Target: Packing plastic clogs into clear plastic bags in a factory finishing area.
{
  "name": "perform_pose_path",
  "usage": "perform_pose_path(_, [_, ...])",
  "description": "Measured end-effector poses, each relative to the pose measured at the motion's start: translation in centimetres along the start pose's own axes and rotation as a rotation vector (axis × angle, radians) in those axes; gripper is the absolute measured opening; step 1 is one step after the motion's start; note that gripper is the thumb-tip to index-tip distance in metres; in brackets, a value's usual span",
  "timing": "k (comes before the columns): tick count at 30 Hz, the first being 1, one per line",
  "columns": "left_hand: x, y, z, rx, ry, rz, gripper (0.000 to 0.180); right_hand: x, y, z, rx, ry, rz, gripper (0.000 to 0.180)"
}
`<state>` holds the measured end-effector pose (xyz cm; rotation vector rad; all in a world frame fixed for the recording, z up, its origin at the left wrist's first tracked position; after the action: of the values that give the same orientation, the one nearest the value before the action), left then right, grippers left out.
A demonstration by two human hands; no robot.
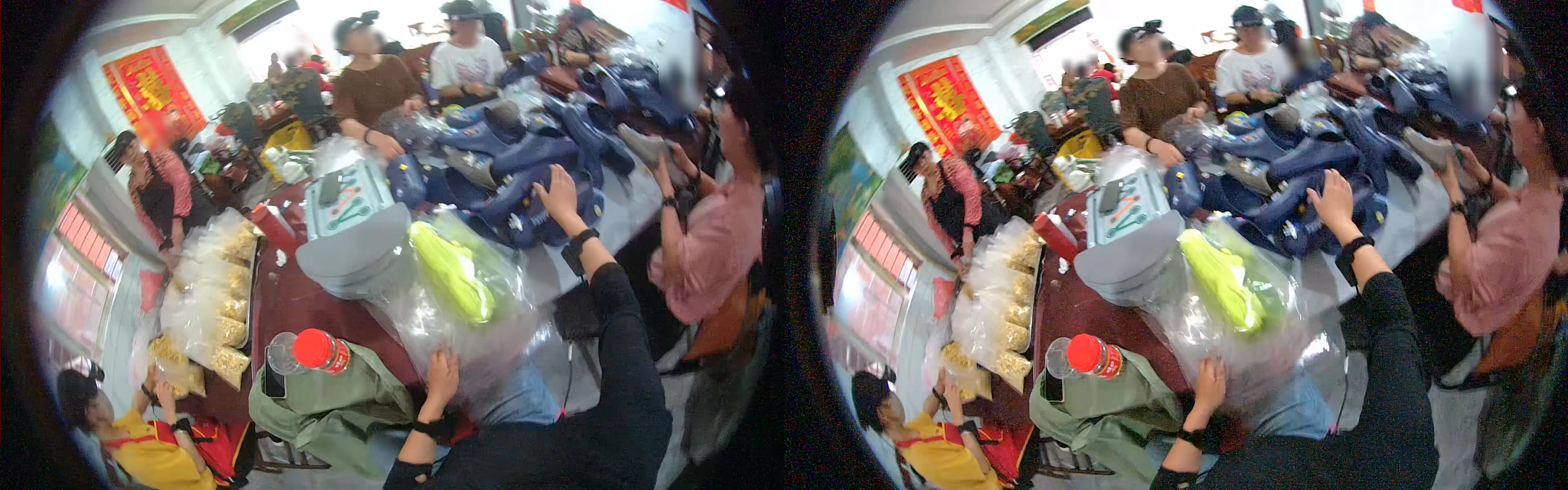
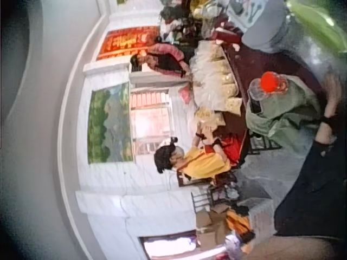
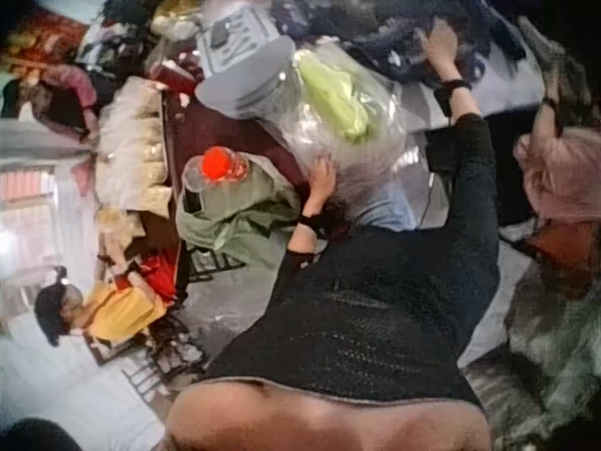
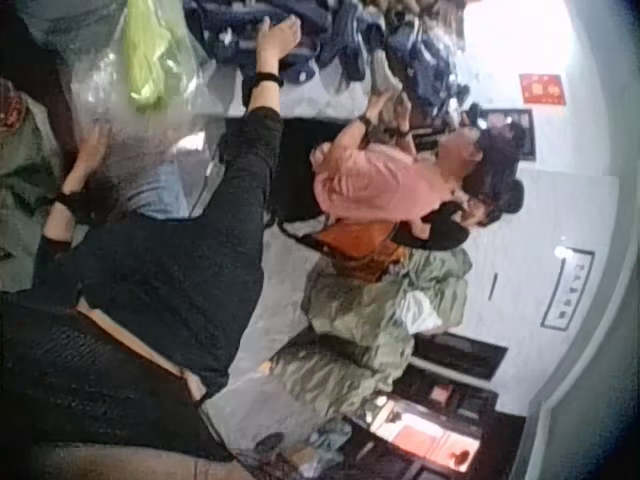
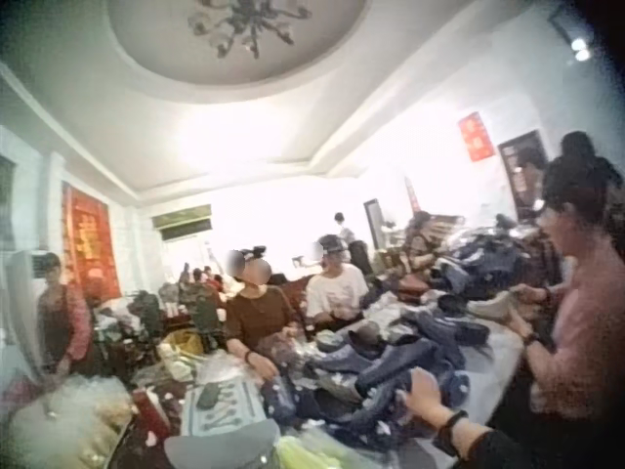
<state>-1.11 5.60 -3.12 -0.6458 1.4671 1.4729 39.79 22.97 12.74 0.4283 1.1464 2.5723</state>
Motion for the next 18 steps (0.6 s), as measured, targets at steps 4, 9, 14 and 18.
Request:
perform_pose_path(4, [2.6,0.5,-0.3,0.039,0.03,-0.028,0.046,1.7,-2.2,4.4,0.122,-0.067,-0.021,0.075])
perform_pose_path(9, [3.3,0.5,-0.7,0.079,-0.005,0.018,0.051,2.1,-4.7,8.0,0.242,-0.01,-0.281,0.094])
perform_pose_path(14, [3.4,-0.1,-0.6,0.086,-0.019,-0.028,0.045,0.6,-4.8,9.4,0.389,-0.024,-0.193,0.115])
perform_pose_path(18, [3.4,-0.3,-0.5,0.086,-0.035,-0.043,0.047,1.8,-3.5,10.3,0.329,0.023,-0.257,0.104])
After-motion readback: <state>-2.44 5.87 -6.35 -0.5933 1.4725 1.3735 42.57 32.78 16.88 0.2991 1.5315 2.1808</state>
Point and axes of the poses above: each hand's wrist, its own z-axis towards the middle knuckle, its own y-axis out of the back of the hand, x = y × z, the point moved 3 cm from there along z, towards the middle knuckle, and after that the axes turned 8 degrees about -z, right-handed, at the moved point
